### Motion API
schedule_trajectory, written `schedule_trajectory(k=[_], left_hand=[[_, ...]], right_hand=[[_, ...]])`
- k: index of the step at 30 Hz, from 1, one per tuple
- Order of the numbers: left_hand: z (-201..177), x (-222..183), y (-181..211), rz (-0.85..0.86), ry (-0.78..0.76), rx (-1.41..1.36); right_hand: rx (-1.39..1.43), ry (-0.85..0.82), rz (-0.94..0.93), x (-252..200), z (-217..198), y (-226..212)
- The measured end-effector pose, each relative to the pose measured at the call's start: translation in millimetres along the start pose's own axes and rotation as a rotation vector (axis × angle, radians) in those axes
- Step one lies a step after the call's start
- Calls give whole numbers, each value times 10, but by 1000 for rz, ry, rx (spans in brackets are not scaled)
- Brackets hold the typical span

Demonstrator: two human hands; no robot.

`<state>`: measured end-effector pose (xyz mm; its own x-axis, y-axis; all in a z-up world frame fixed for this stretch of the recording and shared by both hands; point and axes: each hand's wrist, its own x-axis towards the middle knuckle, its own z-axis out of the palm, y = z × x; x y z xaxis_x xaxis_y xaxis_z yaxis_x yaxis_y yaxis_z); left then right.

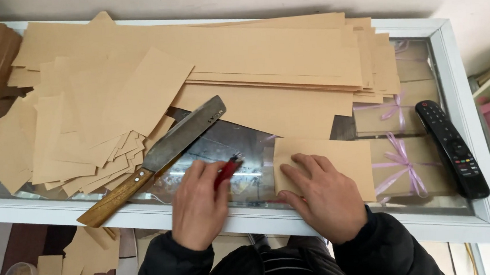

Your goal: Folding and creasing brown paper sheets to create food wrappers using a knife.

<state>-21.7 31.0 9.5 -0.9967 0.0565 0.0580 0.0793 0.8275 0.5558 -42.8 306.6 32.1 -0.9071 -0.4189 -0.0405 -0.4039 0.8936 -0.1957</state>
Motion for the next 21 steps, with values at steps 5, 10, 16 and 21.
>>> schedule_trajectory(k=[5, 10, 16, 21], left_hand=[[-40, 229, 460, 206, 45, -282], [108, 357, 584, 344, 37, -229], [238, 520, 622, 356, 86, -76], [227, 457, 597, 360, 70, -36]], right_hand=[[-8, 45, 5, -17, 18, -14], [-12, 145, -44, -53, 84, -25], [-46, 178, -69, -69, 76, -39], [4, 138, -59, -62, 33, -34]])
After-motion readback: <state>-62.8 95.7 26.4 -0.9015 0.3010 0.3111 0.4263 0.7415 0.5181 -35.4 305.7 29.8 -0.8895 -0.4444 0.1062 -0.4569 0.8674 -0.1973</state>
